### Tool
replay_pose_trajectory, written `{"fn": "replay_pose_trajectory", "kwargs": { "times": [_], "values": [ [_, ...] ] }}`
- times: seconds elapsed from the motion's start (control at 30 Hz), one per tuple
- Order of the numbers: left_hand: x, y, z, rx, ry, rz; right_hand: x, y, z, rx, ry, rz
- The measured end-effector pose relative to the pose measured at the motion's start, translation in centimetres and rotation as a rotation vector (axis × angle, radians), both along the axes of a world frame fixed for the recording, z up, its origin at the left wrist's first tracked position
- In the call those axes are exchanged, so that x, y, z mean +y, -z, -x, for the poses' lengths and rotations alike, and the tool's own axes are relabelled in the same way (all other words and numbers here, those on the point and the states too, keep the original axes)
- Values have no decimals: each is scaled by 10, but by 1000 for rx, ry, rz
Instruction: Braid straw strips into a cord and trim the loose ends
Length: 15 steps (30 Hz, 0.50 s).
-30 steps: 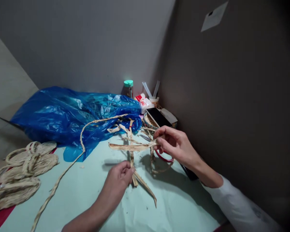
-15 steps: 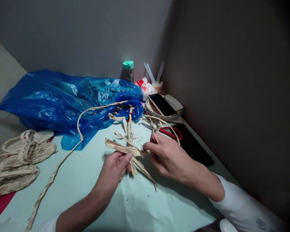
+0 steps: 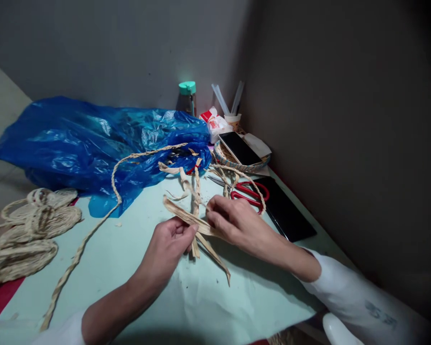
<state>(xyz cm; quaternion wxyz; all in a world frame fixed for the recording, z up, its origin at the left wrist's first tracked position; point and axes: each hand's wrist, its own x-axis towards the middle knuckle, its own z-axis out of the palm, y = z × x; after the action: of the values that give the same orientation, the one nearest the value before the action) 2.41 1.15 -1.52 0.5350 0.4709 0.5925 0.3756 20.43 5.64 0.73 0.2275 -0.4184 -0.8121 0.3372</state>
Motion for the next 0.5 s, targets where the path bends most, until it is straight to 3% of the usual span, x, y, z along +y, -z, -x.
{"fn": "replay_pose_trajectory", "kwargs": {
  "times": [0.2, 0.33, 0.43, 0.5],
  "values": [
    [2, 8, 2, -13, -14, 4, 18, -2, -24, 291, 133, 168],
    [2, 8, 3, 27, -16, -7, 21, -21, -44, 485, 233, 313],
    [2, 5, 2, 48, -18, -11, 4, -42, -71, 480, 299, 274],
    [2, 4, 2, 29, -21, -10, -19, -51, -96, 344, 318, 176]
  ]
}}
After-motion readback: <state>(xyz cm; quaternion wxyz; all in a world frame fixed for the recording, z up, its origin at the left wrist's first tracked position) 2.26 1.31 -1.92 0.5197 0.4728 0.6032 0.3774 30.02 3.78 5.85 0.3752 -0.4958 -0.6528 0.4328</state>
